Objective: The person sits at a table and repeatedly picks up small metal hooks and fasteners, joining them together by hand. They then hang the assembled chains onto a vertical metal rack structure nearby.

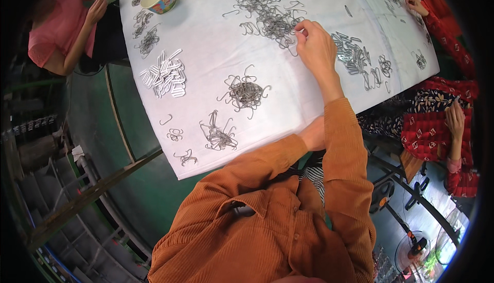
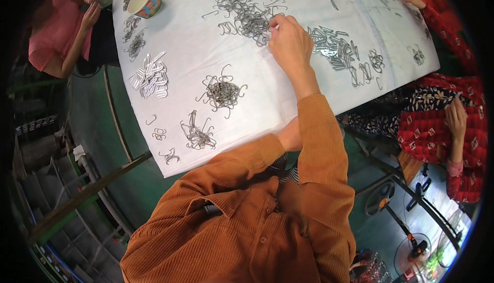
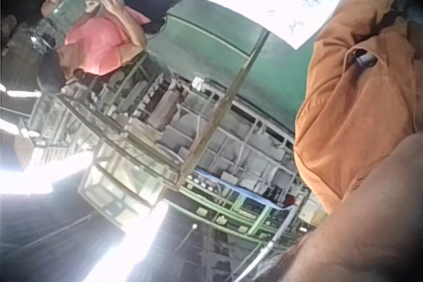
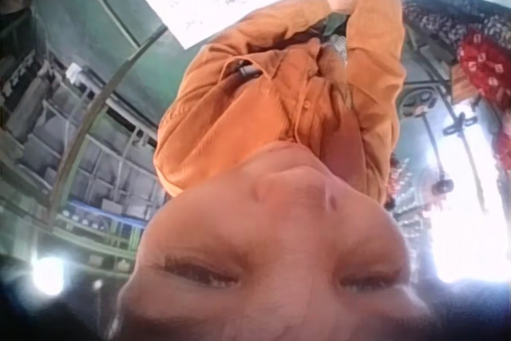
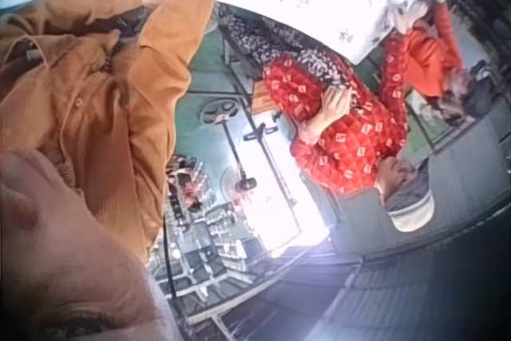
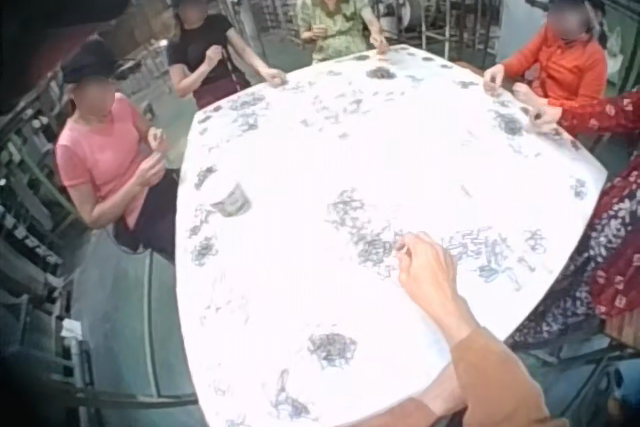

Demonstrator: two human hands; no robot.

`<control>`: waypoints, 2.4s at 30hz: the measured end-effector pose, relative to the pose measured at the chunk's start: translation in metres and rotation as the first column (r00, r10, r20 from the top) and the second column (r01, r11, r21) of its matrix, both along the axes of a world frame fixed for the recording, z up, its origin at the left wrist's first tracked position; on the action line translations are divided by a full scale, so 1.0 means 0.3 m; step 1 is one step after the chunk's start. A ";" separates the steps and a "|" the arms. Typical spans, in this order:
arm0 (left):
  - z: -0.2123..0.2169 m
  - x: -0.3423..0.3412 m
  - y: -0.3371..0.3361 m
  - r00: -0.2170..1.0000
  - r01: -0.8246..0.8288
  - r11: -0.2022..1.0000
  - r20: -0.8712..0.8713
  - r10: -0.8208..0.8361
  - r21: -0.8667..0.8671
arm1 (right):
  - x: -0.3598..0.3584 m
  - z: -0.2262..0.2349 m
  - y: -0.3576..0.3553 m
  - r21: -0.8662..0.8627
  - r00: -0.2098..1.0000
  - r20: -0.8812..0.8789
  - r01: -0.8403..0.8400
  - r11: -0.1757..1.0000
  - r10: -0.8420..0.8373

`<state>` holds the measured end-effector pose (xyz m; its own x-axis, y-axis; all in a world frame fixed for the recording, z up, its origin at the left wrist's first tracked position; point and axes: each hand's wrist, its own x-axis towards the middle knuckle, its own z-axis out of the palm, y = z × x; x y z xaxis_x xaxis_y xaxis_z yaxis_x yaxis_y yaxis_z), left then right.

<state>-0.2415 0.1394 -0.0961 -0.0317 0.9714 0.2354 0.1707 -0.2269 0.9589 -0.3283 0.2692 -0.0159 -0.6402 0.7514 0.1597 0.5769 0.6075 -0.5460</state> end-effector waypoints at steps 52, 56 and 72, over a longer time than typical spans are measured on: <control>0.141 -0.001 0.018 0.996 -0.004 0.990 -0.087 -0.008 -0.142 | 0.864 -0.034 0.482 0.098 0.880 0.302 0.355 0.930 -0.368; 0.150 -0.019 0.008 0.991 -0.013 0.995 -0.136 -0.001 -0.103 | 0.838 -0.042 0.466 0.226 0.870 0.233 0.387 0.894 -0.435; 0.045 0.011 0.004 0.975 -0.081 0.996 0.212 0.073 0.028 | 0.039 -0.033 -0.063 -0.038 0.938 0.315 -0.140 0.989 0.145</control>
<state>-0.2383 0.1406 -0.0827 -0.1588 0.9550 0.2504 -0.0155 -0.2560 0.9665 -0.3165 0.2501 -0.0257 -0.7566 0.6491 -0.0785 0.6288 0.6896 -0.3593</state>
